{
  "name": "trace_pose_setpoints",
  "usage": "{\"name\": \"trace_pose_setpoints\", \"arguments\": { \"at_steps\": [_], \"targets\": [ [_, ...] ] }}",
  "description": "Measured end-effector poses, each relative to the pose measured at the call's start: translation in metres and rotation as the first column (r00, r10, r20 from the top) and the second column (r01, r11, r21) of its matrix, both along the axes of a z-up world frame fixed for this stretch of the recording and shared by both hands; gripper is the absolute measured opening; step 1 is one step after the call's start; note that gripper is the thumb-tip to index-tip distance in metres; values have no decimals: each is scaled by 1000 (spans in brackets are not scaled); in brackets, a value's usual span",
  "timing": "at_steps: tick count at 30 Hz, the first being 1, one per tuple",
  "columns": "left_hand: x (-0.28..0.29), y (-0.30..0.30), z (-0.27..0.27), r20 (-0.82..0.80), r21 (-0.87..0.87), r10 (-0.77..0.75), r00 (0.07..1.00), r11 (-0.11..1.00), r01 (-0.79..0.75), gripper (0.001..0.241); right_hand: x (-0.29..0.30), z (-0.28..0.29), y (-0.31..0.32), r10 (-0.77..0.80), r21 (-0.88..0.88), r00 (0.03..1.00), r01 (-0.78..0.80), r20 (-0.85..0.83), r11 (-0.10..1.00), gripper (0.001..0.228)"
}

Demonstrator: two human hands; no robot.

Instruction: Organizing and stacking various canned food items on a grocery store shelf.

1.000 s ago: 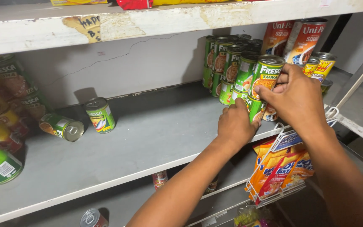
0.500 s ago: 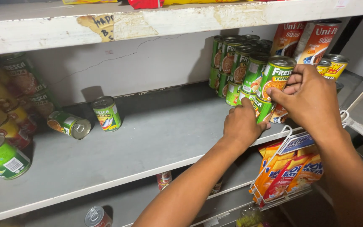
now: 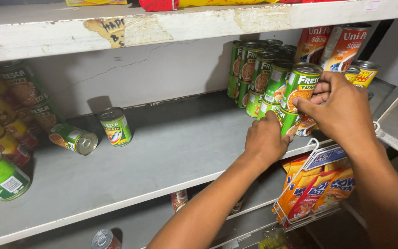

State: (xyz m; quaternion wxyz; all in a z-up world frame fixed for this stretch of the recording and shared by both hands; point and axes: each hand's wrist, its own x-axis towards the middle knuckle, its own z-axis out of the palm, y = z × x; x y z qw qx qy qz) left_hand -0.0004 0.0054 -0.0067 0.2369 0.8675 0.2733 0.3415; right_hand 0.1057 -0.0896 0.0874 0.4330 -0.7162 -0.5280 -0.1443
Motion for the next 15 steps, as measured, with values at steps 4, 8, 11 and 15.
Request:
{"name": "trace_pose_setpoints", "arguments": {
  "at_steps": [4,8,11,15],
  "targets": [
    [7,4,-10,16,2,-19,1000,1000,19,59,-3,0,-2,-3,7,1000,3,-4,1000,60],
    [-1,-1,2,12,-37,-18,1000,999,18,62,-2,0,-1,15,15,1000,-15,-17,1000,56],
    [-7,-8,13,30,-79,2,1000,997,1,66,-2,0,-3,1,13,1000,-1,-3,1000,55],
    [-2,-4,4,75,-100,25,997,995,-17,67,-4,0,-3,3,16,1000,-3,-10,1000,55]
  ]
}}
